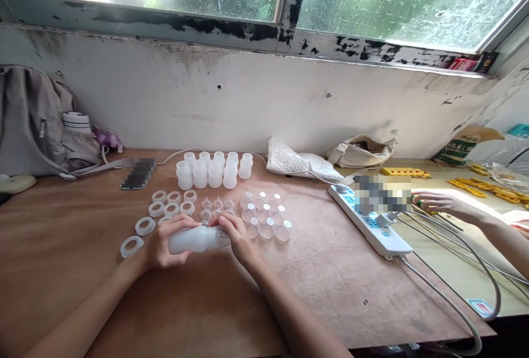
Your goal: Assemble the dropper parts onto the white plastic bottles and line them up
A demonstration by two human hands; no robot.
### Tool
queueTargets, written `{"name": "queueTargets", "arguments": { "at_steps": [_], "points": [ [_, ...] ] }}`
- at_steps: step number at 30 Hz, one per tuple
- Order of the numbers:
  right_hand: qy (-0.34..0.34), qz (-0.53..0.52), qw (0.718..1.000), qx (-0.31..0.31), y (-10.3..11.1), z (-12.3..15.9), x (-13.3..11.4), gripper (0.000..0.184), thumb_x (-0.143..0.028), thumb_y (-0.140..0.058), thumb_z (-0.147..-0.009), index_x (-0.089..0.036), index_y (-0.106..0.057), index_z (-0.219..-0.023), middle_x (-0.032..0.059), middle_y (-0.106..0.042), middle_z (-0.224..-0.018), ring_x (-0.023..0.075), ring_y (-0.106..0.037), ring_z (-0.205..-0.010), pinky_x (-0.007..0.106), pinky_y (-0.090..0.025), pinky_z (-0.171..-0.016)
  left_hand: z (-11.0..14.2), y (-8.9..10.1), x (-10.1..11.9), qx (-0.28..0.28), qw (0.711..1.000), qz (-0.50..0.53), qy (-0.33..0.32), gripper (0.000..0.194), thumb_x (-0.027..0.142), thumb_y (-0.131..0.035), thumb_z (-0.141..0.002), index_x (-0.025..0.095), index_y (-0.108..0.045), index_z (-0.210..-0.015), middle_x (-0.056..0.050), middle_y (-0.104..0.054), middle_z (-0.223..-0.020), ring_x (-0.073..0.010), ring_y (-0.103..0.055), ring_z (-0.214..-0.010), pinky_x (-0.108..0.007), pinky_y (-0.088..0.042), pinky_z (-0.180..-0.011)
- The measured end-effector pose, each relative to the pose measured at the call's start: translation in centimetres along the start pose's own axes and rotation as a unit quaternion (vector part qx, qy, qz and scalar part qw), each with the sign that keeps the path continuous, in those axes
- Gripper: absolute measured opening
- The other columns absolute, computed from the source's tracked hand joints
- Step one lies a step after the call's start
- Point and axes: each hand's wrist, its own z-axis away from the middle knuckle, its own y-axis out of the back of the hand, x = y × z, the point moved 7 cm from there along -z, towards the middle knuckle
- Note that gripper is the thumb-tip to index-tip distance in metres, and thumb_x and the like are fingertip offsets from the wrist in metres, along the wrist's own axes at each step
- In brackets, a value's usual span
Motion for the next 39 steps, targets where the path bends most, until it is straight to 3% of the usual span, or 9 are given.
{"name": "queueTargets", "arguments": {
  "at_steps": [9,21,29,35,39],
  "points": [
    [0.004,-0.011,0.998,0.066,0.1,0.8,0.6,0.033,-0.036,-0.038,-0.082,-0.018,-0.066,-0.075,0.0043,-0.065,-0.074,0.0191,-0.058,-0.075,0.03,-0.043,-0.07,0.0,-0.4,0.2,-0.002,1.0,-0.008,0.01,0.041,0.034,-0.062,-0.065,0.02,-0.054,-0.103,-0.007,-0.057,-0.09,-0.0193,-0.055,-0.081,-0.033,-0.046,-0.072],
    [-0.017,-0.168,0.986,-0.01,-1.4,1.2,0.5,0.028,-0.03,-0.045,-0.078,-0.019,-0.063,-0.095,0.0071,-0.066,-0.092,0.0229,-0.059,-0.09,0.04,-0.042,-0.083,0.3,-0.3,1.8,0.019,0.999,-0.019,-0.029,0.039,0.033,-0.063,-0.065,0.017,-0.054,-0.1,-0.006,-0.055,-0.086,-0.0174,-0.055,-0.075,-0.029,-0.047,-0.066],
    [-0.006,-0.176,0.984,-0.028,-1.4,1.1,0.5,0.026,-0.027,-0.045,-0.079,-0.019,-0.063,-0.096,0.0067,-0.066,-0.095,0.0223,-0.059,-0.091,0.039,-0.042,-0.084,0.4,-0.6,1.7,0.029,0.998,-0.029,-0.04,0.039,0.032,-0.062,-0.065,0.016,-0.053,-0.099,-0.007,-0.055,-0.085,-0.0171,-0.054,-0.074,-0.029,-0.046,-0.065],
    [0.019,-0.162,0.987,0.005,-1.0,0.8,0.7,0.025,-0.027,-0.044,-0.081,-0.019,-0.062,-0.095,0.0072,-0.065,-0.092,0.021,-0.06,-0.085,0.036,-0.044,-0.079,0.4,-1.2,0.7,0.037,0.999,-0.027,-0.029,0.039,0.034,-0.062,-0.065,0.016,-0.053,-0.099,-0.007,-0.057,-0.087,-0.0184,-0.056,-0.077,-0.03,-0.047,-0.066],
    [0.006,-0.139,0.988,0.066,0.2,0.1,0.9,0.023,-0.03,-0.045,-0.08,-0.019,-0.061,-0.092,0.0061,-0.064,-0.087,0.0186,-0.06,-0.076,0.034,-0.046,-0.072,0.1,-2.1,-0.1,0.031,0.999,-0.004,0.032,0.042,0.036,-0.06,-0.067,0.018,-0.053,-0.103,-0.007,-0.061,-0.097,-0.02,-0.057,-0.086,-0.032,-0.045,-0.076]
  ]
}}
